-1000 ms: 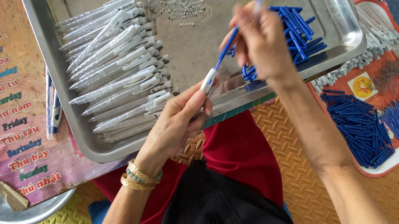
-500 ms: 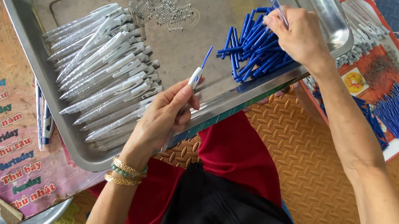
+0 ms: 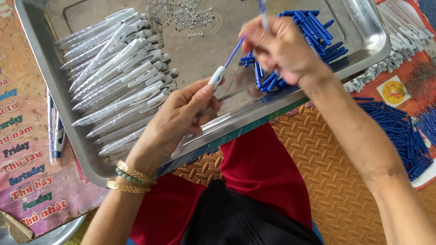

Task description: The person assembles pens by hand. They pick up ink refills, springs, and pen barrels from a metal tray, combine them, and place the finished pens into a container.

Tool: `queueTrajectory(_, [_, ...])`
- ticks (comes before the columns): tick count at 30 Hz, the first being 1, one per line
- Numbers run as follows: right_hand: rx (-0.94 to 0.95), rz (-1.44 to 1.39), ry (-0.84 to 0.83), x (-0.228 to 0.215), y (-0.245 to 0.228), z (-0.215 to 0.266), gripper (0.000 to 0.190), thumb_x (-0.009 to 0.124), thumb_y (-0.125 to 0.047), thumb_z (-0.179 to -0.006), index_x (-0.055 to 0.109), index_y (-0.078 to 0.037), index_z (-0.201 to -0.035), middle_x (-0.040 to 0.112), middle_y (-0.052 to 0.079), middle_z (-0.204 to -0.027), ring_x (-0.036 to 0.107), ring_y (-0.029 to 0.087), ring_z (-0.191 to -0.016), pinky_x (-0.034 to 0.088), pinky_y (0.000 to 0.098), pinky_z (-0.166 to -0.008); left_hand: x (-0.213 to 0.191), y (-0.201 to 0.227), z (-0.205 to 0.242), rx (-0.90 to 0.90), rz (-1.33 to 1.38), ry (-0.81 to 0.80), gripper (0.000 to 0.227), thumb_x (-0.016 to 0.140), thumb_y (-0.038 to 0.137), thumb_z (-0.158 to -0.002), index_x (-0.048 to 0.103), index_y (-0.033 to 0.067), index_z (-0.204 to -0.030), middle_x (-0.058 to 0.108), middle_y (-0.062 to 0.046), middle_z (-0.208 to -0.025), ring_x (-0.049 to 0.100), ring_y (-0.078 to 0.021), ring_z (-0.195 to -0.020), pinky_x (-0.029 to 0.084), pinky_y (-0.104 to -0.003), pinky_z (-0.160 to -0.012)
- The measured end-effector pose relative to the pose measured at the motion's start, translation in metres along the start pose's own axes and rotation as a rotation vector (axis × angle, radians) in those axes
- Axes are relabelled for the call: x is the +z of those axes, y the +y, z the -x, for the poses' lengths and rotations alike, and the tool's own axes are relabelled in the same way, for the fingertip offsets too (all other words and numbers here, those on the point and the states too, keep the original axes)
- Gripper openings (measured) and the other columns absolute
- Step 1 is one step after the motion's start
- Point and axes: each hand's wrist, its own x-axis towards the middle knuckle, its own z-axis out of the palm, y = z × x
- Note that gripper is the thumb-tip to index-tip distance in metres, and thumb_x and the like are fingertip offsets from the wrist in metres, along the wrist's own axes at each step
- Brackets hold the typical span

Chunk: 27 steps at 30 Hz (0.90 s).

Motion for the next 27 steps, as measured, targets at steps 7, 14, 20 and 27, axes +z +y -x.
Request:
queueTrajectory(7, [-0.100, -0.034, 0.186, -0.069, -0.016, -0.025, 0.025, 0.068, -0.030, -0.118, 0.073, -0.015, -0.098, 0.073, -0.004, -0.087, 0.050, -0.002, -0.055, 0.034, 0.0145, -0.043, -0.011, 0.029, -0.005, -0.025, -0.089, 0.028, 0.038, 0.052, 0.031, -0.116, 0.069, 0.0048, -0.137, 0.065, -0.002, -0.095, 0.040, -0.0061, -0.064, 0.032, -0.018, -0.047])
queueTrajectory(14, [-0.147, 0.050, 0.425, -0.120, -0.002, -0.066, 0.018, 0.064, -0.026, -0.116, 0.069, -0.014, -0.103, 0.077, 0.001, -0.092, 0.053, -0.002, -0.054, 0.030, 0.0150, -0.042, -0.016, 0.040, -0.021, -0.057, -0.131, 0.087, 0.053, 0.055, 0.037, -0.111, 0.065, 0.0070, -0.154, 0.064, -0.003, -0.093, 0.049, -0.0069, -0.060, 0.034, -0.019, -0.048])
queueTrajectory(20, [-0.133, 0.035, 0.303, -0.086, -0.008, -0.045, 0.019, 0.067, -0.022, -0.119, 0.071, -0.012, -0.103, 0.076, 0.001, -0.092, 0.053, -0.001, -0.055, 0.033, 0.0146, -0.041, -0.001, 0.045, -0.080, 0.138, -0.716, 0.234, 0.025, 0.066, 0.037, -0.113, 0.066, 0.0161, -0.100, 0.058, 0.005, -0.081, 0.044, -0.0061, -0.061, 0.040, -0.019, -0.056])
queueTrajectory(27, [-0.179, 0.062, 0.288, -0.076, -0.018, -0.049, 0.018, 0.065, -0.028, -0.118, 0.068, -0.016, -0.105, 0.076, 0.002, -0.095, 0.052, -0.001, -0.056, 0.035, 0.0138, -0.042, -0.011, 0.022, -0.154, 0.368, -0.957, 0.425, 0.020, 0.087, 0.023, -0.102, 0.075, 0.0163, -0.088, 0.062, 0.006, -0.065, 0.050, -0.0059, -0.053, 0.043, -0.023, -0.052])
